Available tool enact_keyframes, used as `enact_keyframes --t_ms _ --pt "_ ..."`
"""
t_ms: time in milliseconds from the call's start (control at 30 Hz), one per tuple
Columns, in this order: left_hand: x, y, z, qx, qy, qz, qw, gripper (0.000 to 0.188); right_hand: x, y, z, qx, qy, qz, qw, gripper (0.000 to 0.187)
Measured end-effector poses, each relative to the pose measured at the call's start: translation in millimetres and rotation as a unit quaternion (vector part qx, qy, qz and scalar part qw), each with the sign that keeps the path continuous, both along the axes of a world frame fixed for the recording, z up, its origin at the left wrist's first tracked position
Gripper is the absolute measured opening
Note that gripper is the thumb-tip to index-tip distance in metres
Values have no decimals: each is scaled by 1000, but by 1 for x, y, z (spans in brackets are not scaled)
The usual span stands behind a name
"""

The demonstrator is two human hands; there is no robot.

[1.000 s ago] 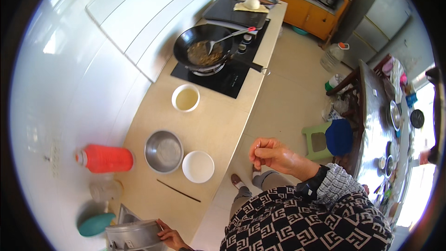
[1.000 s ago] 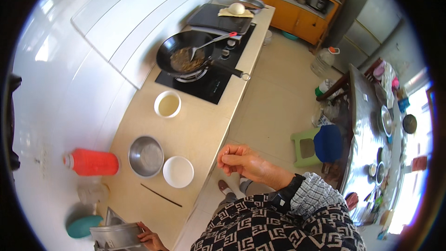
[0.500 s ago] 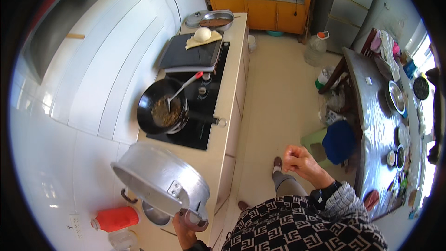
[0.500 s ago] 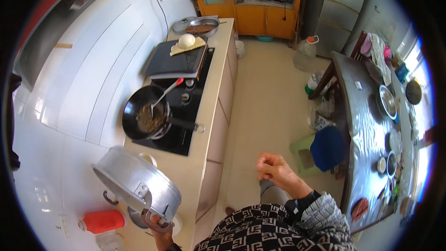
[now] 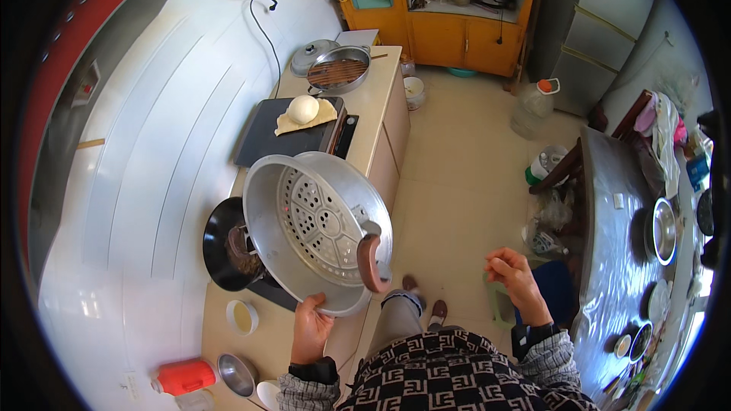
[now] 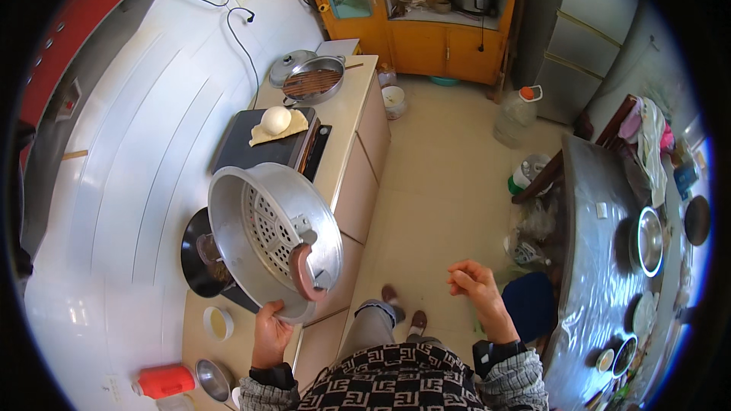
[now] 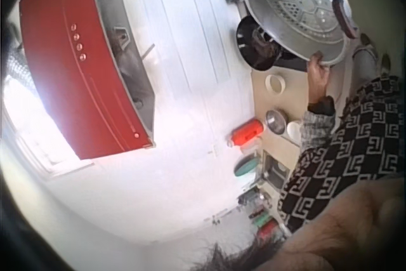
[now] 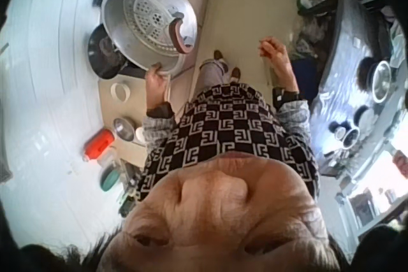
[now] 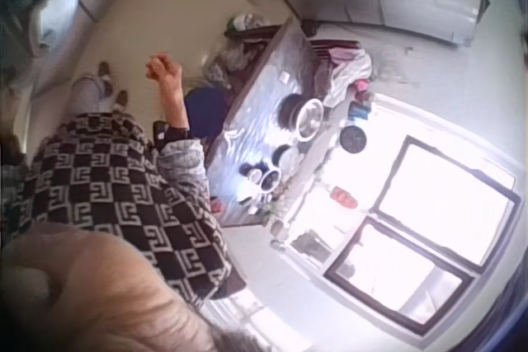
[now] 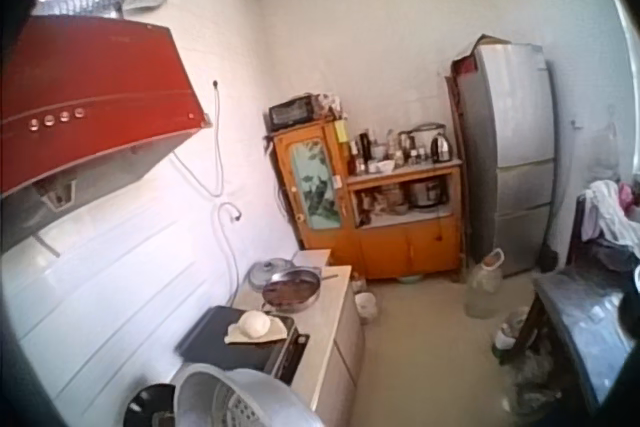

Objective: The person washes a white bowl in the sink, then retrieves a wooden steamer insert and places it into a metal steamer pot. They remove the insert, walk to the living room, pick up a utility knife, return to the kitchen, and use the knife to trim the wooden insert.

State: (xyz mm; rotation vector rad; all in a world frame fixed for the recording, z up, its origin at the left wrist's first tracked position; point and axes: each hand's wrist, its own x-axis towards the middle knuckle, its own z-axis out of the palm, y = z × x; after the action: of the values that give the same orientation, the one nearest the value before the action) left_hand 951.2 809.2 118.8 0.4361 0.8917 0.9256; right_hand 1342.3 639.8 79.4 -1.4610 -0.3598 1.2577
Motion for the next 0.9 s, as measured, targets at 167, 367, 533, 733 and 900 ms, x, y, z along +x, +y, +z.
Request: enact_keyframes --t_ms 167,367,533,733,900 --pt "64 88 -15 41 -11 60 997 39 56 123 -21 47 -62 114 990 21" --pt "115 224 -57 3 -49 167 985 39 134 237 -16 -24 -75 65 995 20" --pt "134 300 -66 23 -74 227 971 25 186 323 -14 -33 -91 64 993 20" --pt "132 339 -78 -1 -15 345 939 21 220 479 -40 -81 -217 228 946 22" --pt "149 346 -83 12 40 394 918 36 196 653 -65 137 -417 323 838 33"
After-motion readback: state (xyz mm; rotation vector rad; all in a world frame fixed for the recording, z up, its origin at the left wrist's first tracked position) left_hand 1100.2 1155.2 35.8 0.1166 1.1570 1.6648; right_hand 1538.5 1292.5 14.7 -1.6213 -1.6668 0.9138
